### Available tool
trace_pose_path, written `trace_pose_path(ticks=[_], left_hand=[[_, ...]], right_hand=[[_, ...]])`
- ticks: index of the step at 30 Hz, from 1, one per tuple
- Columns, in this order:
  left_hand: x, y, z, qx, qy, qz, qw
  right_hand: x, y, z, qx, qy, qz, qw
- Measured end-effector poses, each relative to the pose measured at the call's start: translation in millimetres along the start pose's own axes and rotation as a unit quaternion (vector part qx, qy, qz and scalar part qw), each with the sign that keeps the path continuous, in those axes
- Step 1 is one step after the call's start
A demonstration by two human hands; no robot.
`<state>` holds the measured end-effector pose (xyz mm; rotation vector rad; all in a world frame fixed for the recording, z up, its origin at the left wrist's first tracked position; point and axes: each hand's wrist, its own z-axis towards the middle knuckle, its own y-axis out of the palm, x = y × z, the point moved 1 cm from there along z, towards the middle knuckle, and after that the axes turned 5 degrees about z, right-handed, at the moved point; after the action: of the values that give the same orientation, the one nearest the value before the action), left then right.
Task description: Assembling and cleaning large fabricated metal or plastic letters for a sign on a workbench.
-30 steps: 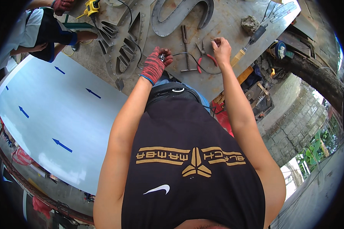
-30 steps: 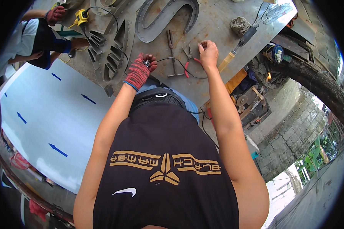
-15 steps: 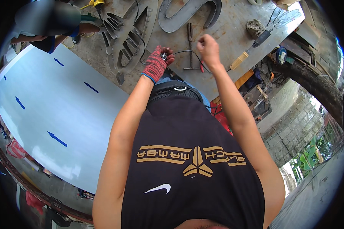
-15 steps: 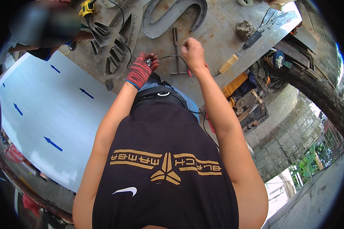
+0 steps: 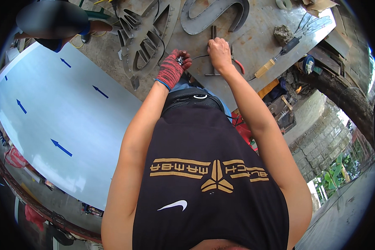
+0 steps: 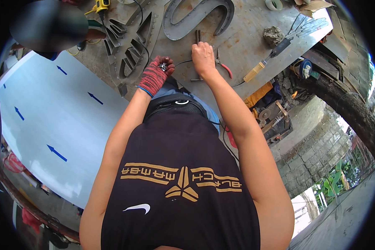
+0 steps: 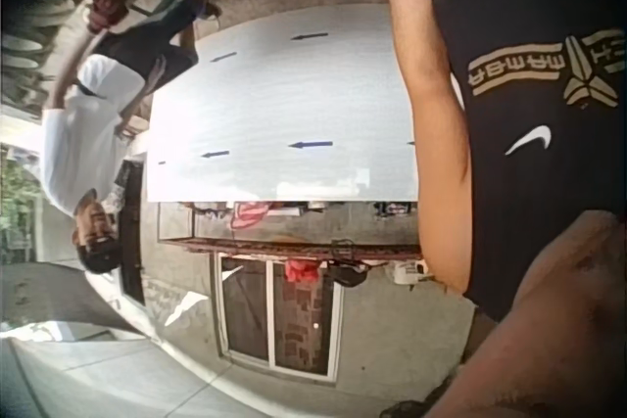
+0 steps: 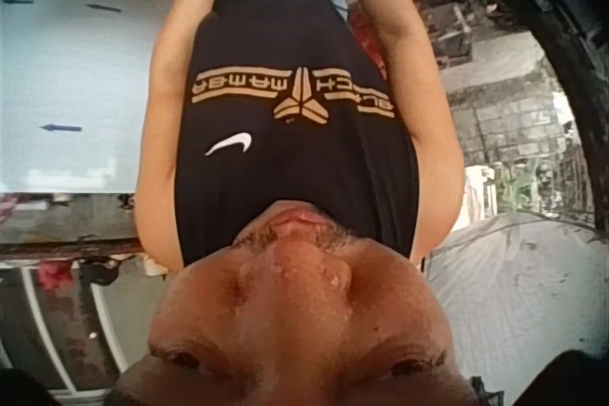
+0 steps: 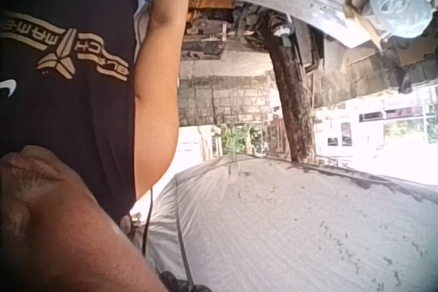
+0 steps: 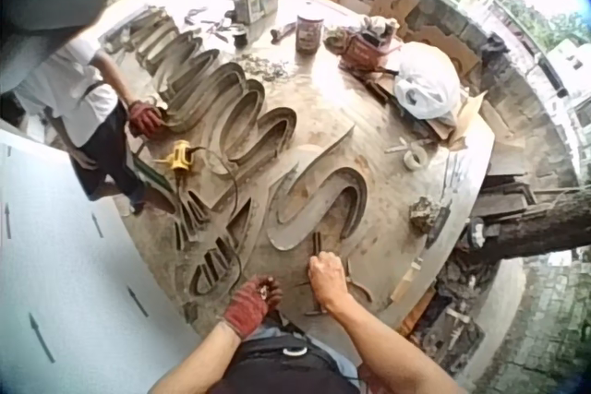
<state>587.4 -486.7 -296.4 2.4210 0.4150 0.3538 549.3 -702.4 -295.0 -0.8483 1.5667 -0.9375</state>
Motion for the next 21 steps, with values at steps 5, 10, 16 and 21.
trace_pose_path(ticks=[5,10,16,21], left_hand=[[0.7,-6.1,2.6,-0.042,-0.012,-0.024,0.999],[-1.5,2.6,-0.7,-0.002,-0.011,-0.025,1.000],[-2.8,8.8,-1.2,0.035,0.008,0.033,0.999],[-13.4,29.6,-6.1,0.001,0.259,0.622,0.739]], right_hand=[[-4.5,-4.8,4.5,0.010,-0.043,-0.068,0.997],[-0.4,-8.1,6.5,-0.021,-0.075,-0.092,0.993],[-18.3,-29.8,3.9,-0.009,-0.084,0.047,0.995],[-63.7,-66.4,-17.7,-0.002,-0.106,0.180,0.978]])
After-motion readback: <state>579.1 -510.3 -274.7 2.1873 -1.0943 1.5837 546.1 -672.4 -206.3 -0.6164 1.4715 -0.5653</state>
